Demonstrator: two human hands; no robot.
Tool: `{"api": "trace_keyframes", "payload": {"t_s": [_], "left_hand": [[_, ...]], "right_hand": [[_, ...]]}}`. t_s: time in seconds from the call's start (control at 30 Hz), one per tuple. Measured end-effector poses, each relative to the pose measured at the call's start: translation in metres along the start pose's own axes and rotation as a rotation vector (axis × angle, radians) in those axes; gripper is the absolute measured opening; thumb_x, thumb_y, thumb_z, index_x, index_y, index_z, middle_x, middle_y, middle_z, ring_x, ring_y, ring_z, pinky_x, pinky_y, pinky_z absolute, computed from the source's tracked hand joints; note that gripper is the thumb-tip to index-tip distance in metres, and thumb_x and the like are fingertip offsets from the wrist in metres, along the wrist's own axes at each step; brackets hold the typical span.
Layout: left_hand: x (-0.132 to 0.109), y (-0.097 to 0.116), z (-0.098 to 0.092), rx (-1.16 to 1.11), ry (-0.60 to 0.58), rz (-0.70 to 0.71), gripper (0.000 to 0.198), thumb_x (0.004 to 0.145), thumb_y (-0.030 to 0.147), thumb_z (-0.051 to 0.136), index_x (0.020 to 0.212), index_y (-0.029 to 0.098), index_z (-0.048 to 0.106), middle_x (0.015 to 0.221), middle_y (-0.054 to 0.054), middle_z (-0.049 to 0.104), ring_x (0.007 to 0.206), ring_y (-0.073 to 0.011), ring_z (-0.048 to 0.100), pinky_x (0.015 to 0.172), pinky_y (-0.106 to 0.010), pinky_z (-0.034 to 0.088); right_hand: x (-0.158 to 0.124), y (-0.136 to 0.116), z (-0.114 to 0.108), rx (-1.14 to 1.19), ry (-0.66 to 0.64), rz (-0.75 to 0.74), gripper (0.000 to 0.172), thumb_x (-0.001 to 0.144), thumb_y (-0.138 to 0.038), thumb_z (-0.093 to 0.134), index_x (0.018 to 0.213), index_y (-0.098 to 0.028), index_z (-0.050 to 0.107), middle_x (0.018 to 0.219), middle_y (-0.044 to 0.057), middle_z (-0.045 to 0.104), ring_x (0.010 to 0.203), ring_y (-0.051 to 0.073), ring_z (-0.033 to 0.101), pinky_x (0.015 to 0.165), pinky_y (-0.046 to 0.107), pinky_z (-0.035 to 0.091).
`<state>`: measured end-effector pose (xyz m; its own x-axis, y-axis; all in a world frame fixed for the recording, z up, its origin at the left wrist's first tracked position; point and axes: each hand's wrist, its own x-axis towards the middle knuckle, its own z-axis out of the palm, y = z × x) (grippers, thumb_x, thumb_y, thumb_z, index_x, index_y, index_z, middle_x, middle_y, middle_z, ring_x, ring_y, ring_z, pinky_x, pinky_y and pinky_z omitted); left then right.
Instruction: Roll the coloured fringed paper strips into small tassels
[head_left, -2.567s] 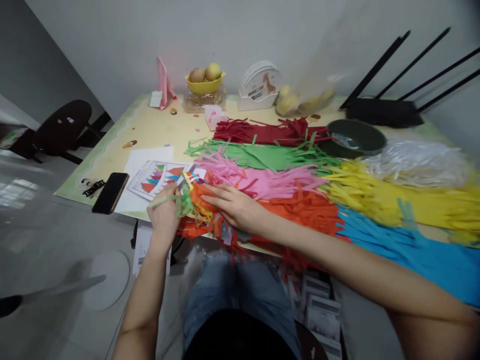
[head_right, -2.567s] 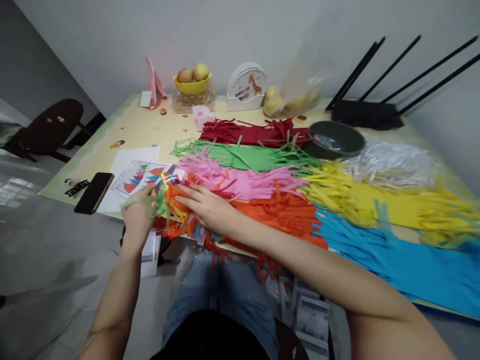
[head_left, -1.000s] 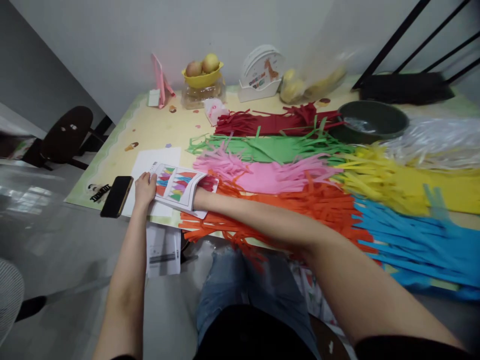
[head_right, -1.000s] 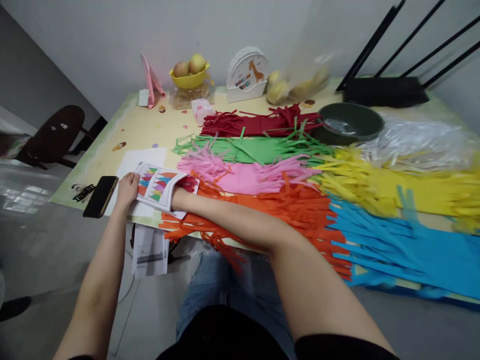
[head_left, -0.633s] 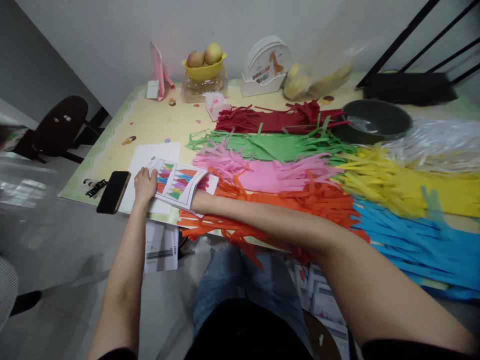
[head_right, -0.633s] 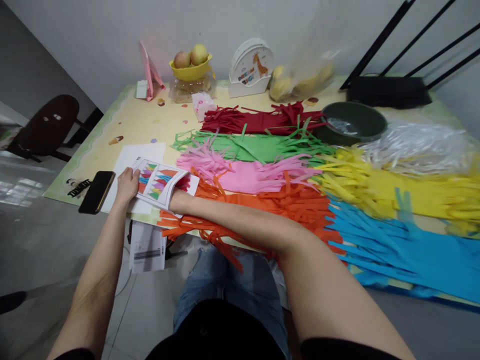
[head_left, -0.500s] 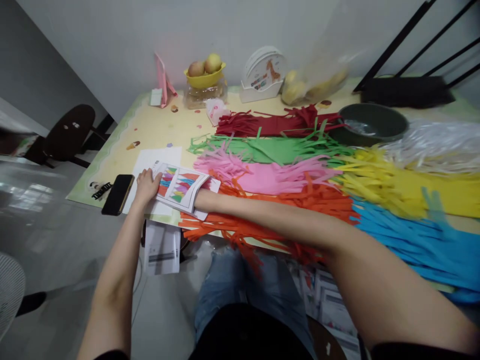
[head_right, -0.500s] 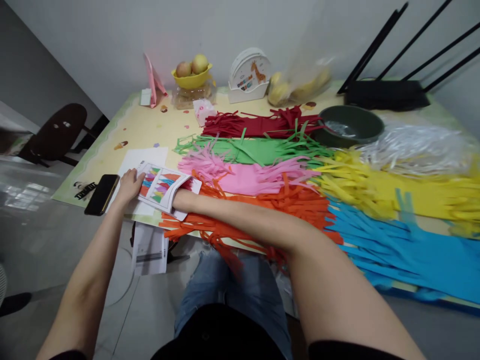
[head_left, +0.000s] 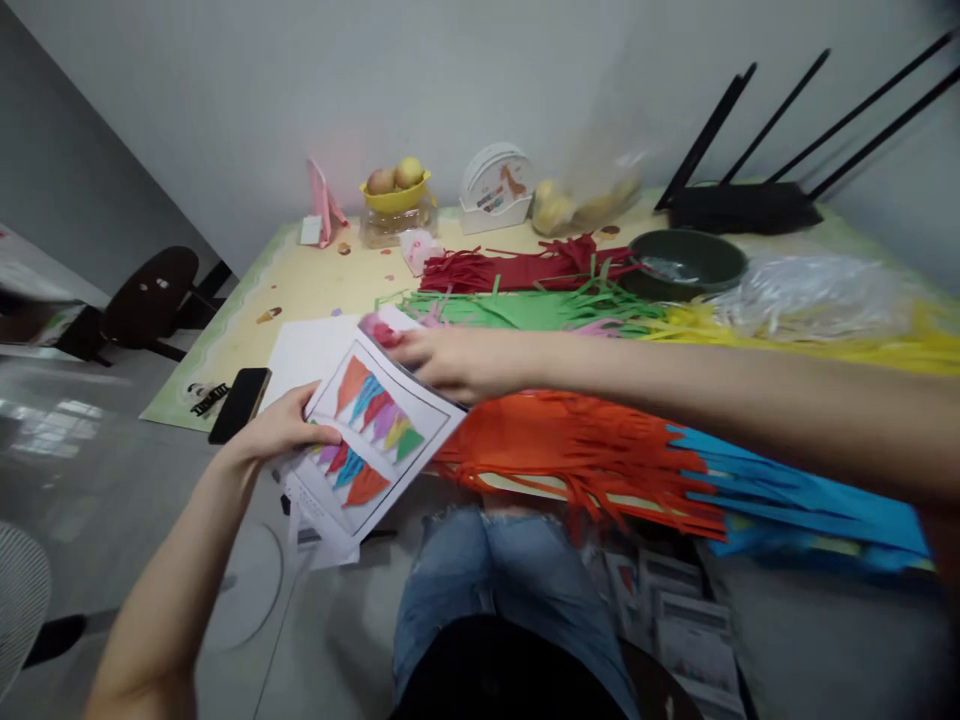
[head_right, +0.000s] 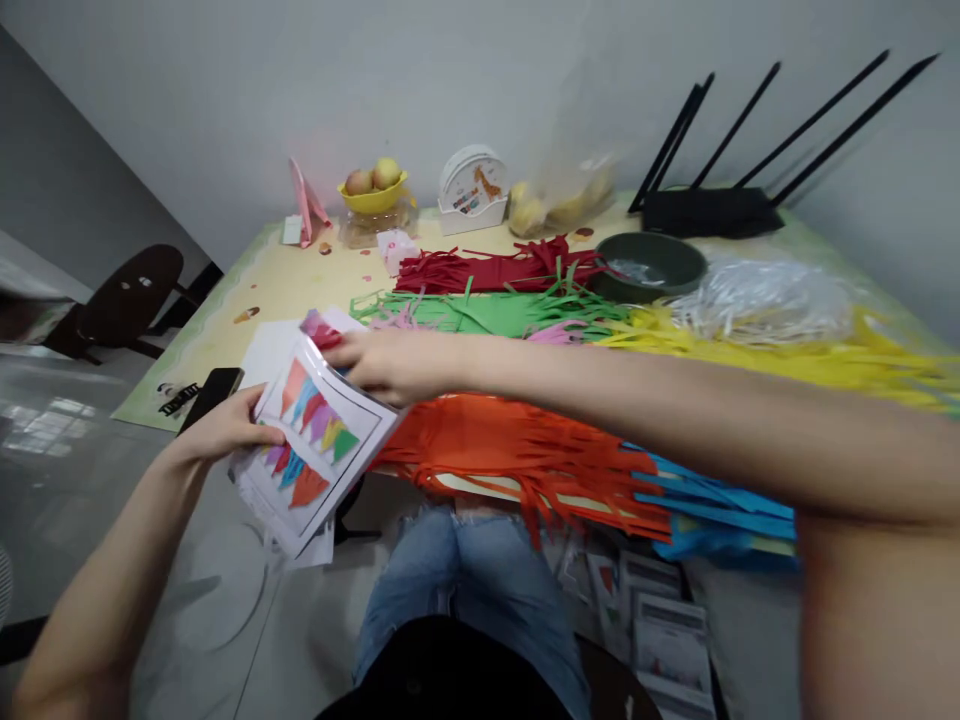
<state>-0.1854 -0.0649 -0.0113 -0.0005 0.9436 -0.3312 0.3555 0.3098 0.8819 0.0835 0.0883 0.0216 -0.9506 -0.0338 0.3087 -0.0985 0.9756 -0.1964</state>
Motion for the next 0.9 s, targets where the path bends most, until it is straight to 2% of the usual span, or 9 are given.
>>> {"api": "trace_keyframes", "payload": {"t_s": [0.07, 0.13, 0.2, 0.23, 0.3, 0.4, 0.53, 0.67, 0.9], "left_hand": [[-0.01, -0.006, 0.013, -0.093, 0.254, 0.082, 0.064, 0.048, 0.036, 0.091, 0.106, 0.017, 0.069, 0.104, -0.011, 0.076, 0.089, -0.0295, 0.073, 0.074, -0.036, 0.061], [-0.015, -0.007, 0.031, -0.176, 0.5, 0.2, 0.067, 0.049, 0.037, 0.091, 0.108, 0.016, 0.068, 0.106, -0.012, 0.075, 0.093, -0.0284, 0.073, 0.079, -0.035, 0.06], [-0.015, -0.005, 0.056, -0.23, 0.674, 0.301, 0.067, 0.053, 0.038, 0.091, 0.11, 0.015, 0.066, 0.108, -0.011, 0.075, 0.096, -0.027, 0.072, 0.085, -0.035, 0.059], [-0.014, -0.003, 0.069, -0.24, 0.715, 0.33, 0.066, 0.054, 0.038, 0.09, 0.111, 0.015, 0.065, 0.108, -0.011, 0.075, 0.097, -0.0264, 0.072, 0.087, -0.035, 0.059], [-0.009, 0.002, 0.094, -0.259, 0.707, 0.343, 0.064, 0.056, 0.037, 0.09, 0.111, 0.015, 0.065, 0.106, -0.01, 0.075, 0.097, -0.0259, 0.072, 0.089, -0.036, 0.059], [0.0, 0.007, 0.122, -0.322, 0.628, 0.336, 0.06, 0.056, 0.032, 0.09, 0.107, 0.014, 0.066, 0.105, -0.01, 0.075, 0.097, -0.0261, 0.072, 0.091, -0.037, 0.058], [0.011, 0.014, 0.143, -0.436, 0.636, 0.302, 0.052, 0.056, 0.027, 0.09, 0.101, 0.012, 0.068, 0.098, -0.009, 0.076, 0.09, -0.0241, 0.073, 0.087, -0.037, 0.059], [0.015, 0.021, 0.151, -0.444, 0.64, 0.314, 0.05, 0.055, 0.026, 0.089, 0.099, 0.013, 0.069, 0.096, -0.008, 0.076, 0.084, -0.0218, 0.073, 0.082, -0.035, 0.06], [-0.001, 0.016, 0.165, -0.293, 0.579, 0.238, 0.044, 0.056, 0.033, 0.089, 0.091, 0.012, 0.072, 0.087, -0.008, 0.077, 0.078, -0.0233, 0.073, 0.072, -0.032, 0.06]], "right_hand": [[-0.018, 0.003, -0.015, 0.189, 0.338, 0.171, 0.036, 0.101, -0.036, 0.039, 0.115, -0.023, 0.07, 0.139, 0.005, 0.06, 0.129, 0.022, 0.055, 0.106, 0.044, 0.046], [-0.03, 0.001, -0.009, 0.372, 0.632, 0.361, 0.04, 0.102, -0.043, 0.037, 0.128, -0.025, 0.061, 0.14, 0.006, 0.059, 0.131, 0.022, 0.054, 0.105, 0.044, 0.047], [-0.035, -0.009, 0.016, 0.572, 0.681, 0.458, 0.051, 0.096, -0.05, 0.05, 0.139, -0.023, 0.046, 0.136, 0.012, 0.061, 0.126, 0.024, 0.058, 0.099, 0.043, 0.052], [-0.035, -0.017, 0.033, 0.689, 0.614, 0.488, 0.064, 0.09, -0.052, 0.059, 0.143, -0.021, 0.039, 0.132, 0.014, 0.063, 0.122, 0.025, 0.061, 0.096, 0.044, 0.055], [-0.035, -0.035, 0.065, 0.858, 0.562, 0.586, 0.076, 0.079, -0.05, 0.074, 0.138, -0.018, 0.04, 0.118, 0.014, 0.069, 0.107, 0.026, 0.068, 0.089, 0.043, 0.059], [-0.039, -0.056, 0.09, 1.01, 0.702, 0.715, 0.063, 0.068, -0.044, 0.082, 0.118, -0.016, 0.056, 0.105, 0.01, 0.073, 0.095, 0.025, 0.071, 0.087, 0.041, 0.059], [-0.051, -0.063, 0.089, 1.102, 0.85, 0.828, 0.048, 0.062, -0.04, 0.085, 0.097, -0.014, 0.064, 0.095, 0.008, 0.075, 0.085, 0.023, 0.072, 0.083, 0.039, 0.06], [-0.063, -0.064, 0.084, 1.091, 0.946, 0.848, 0.046, 0.059, -0.038, 0.086, 0.093, -0.015, 0.065, 0.096, 0.008, 0.075, 0.087, 0.023, 0.072, 0.083, 0.037, 0.059], [-0.085, -0.083, 0.071, 0.975, 0.879, 0.86, 0.057, 0.061, -0.041, 0.086, 0.107, -0.016, 0.062, 0.102, 0.009, 0.074, 0.09, 0.023, 0.071, 0.081, 0.036, 0.059]]}}
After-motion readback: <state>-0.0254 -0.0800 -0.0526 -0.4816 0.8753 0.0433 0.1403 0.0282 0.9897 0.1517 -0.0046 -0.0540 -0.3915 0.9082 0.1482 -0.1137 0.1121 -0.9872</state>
